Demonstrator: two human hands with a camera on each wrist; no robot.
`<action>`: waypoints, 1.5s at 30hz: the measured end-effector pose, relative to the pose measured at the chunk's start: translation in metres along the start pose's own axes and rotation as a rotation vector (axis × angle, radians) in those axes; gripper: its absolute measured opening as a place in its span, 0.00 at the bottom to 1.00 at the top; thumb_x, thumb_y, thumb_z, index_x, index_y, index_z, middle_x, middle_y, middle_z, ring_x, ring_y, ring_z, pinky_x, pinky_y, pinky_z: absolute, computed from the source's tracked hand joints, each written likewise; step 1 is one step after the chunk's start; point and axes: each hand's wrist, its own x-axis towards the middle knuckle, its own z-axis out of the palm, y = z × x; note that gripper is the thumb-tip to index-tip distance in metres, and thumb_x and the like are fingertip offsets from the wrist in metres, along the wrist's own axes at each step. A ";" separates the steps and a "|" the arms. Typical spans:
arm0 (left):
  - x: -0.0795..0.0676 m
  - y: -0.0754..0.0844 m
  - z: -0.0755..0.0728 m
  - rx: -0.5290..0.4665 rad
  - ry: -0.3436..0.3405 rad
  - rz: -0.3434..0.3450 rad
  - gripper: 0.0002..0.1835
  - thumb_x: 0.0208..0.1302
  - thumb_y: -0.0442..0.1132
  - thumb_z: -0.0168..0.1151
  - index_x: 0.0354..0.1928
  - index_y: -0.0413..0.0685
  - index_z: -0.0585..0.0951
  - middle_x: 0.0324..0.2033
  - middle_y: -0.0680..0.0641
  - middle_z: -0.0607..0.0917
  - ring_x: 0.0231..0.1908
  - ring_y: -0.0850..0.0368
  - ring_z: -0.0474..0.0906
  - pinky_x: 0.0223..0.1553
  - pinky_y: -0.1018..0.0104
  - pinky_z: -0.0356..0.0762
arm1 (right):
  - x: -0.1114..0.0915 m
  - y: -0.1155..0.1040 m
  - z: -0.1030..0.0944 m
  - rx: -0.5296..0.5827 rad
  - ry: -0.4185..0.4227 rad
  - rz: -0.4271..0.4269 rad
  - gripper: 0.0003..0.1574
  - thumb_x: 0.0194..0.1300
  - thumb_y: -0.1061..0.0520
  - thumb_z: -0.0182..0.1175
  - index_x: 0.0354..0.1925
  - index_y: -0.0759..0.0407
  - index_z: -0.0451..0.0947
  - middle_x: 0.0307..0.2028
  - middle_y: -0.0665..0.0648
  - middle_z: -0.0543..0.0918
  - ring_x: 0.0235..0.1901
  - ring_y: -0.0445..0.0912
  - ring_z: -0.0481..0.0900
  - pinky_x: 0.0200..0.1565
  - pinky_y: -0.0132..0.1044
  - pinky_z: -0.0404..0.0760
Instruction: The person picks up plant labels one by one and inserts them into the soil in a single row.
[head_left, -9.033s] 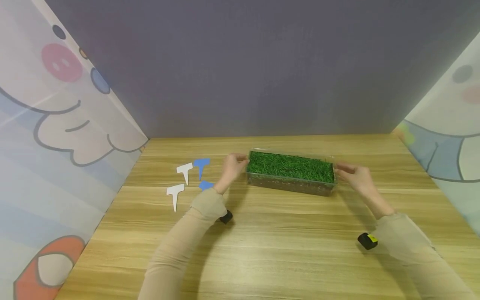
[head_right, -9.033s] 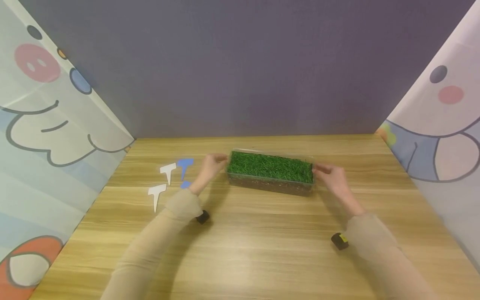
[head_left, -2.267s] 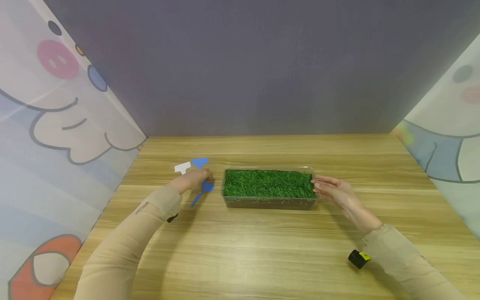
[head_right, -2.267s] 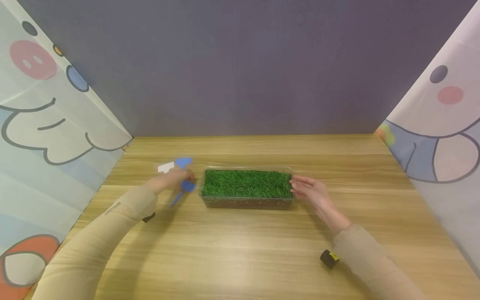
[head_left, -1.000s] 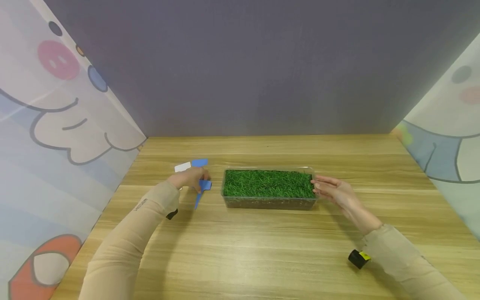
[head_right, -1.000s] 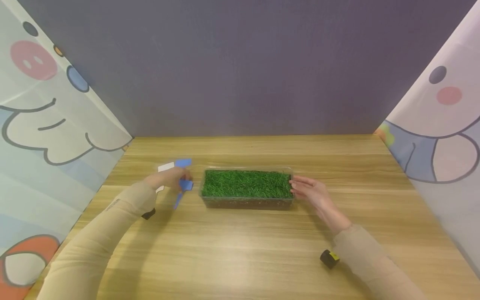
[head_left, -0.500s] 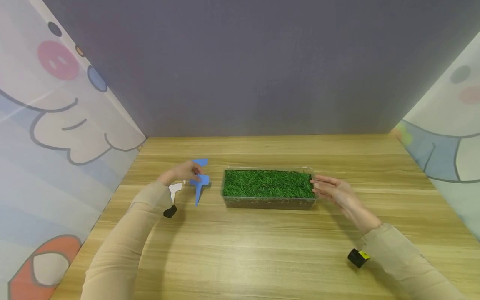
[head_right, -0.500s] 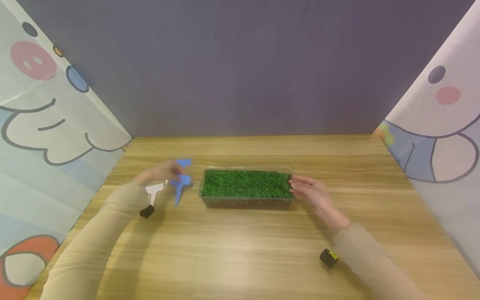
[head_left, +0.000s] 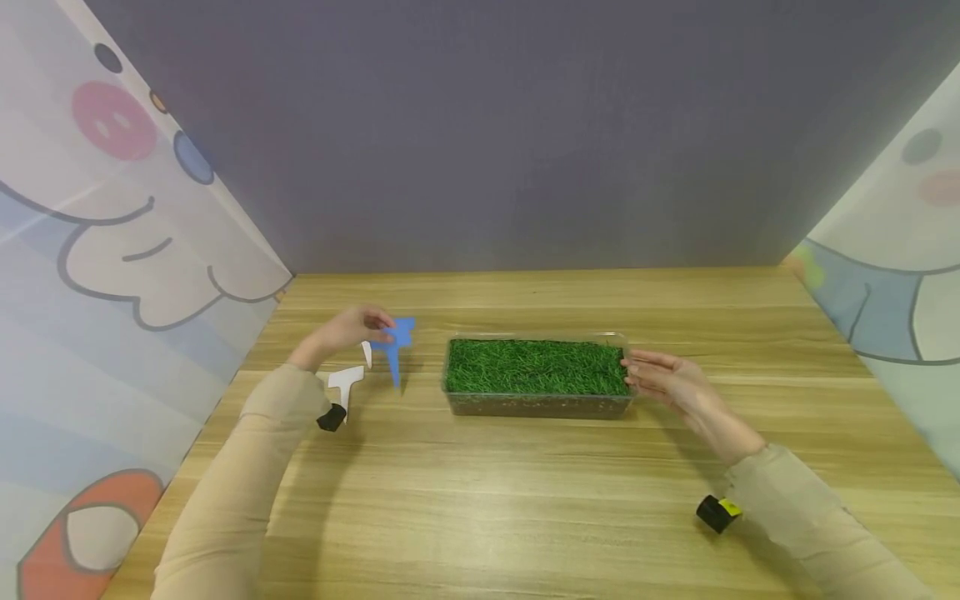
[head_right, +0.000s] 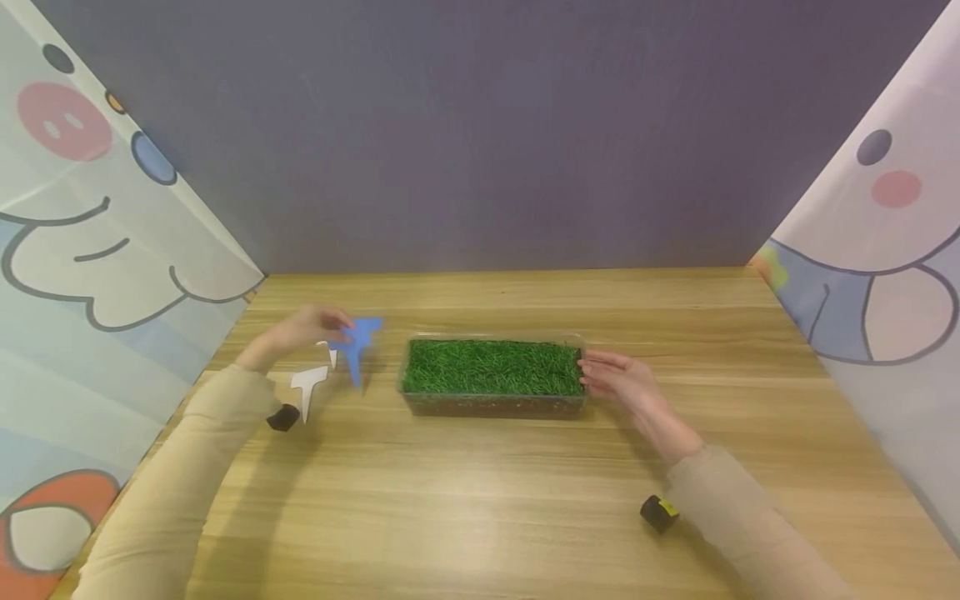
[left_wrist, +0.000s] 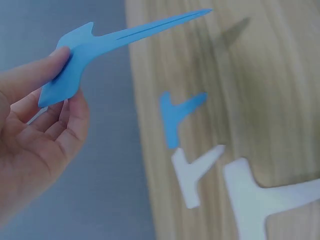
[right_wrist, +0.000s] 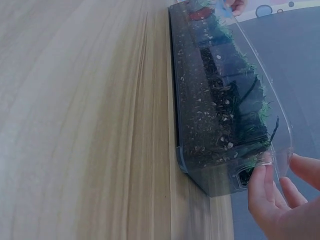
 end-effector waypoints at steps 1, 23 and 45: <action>-0.001 0.002 -0.001 0.008 0.019 0.004 0.14 0.57 0.37 0.59 0.44 0.36 0.75 0.38 0.44 0.77 0.42 0.50 0.71 0.48 0.56 0.68 | 0.000 0.000 0.000 -0.002 -0.004 -0.002 0.39 0.60 0.62 0.55 0.63 0.72 0.47 0.46 0.51 0.78 0.39 0.39 0.79 0.48 0.31 0.73; -0.006 0.089 -0.001 0.003 0.189 0.183 0.11 0.56 0.36 0.60 0.41 0.40 0.77 0.33 0.43 0.80 0.35 0.49 0.76 0.37 0.63 0.74 | 0.000 0.000 -0.002 0.027 -0.015 0.006 0.41 0.59 0.61 0.56 0.63 0.72 0.46 0.39 0.44 0.80 0.39 0.39 0.79 0.47 0.31 0.74; 0.031 0.161 0.046 -0.020 0.122 0.366 0.10 0.53 0.32 0.62 0.39 0.39 0.78 0.31 0.44 0.81 0.31 0.54 0.76 0.34 0.67 0.75 | 0.001 0.002 -0.005 0.034 -0.027 -0.004 0.43 0.58 0.60 0.58 0.63 0.72 0.47 0.40 0.44 0.81 0.40 0.39 0.79 0.48 0.32 0.73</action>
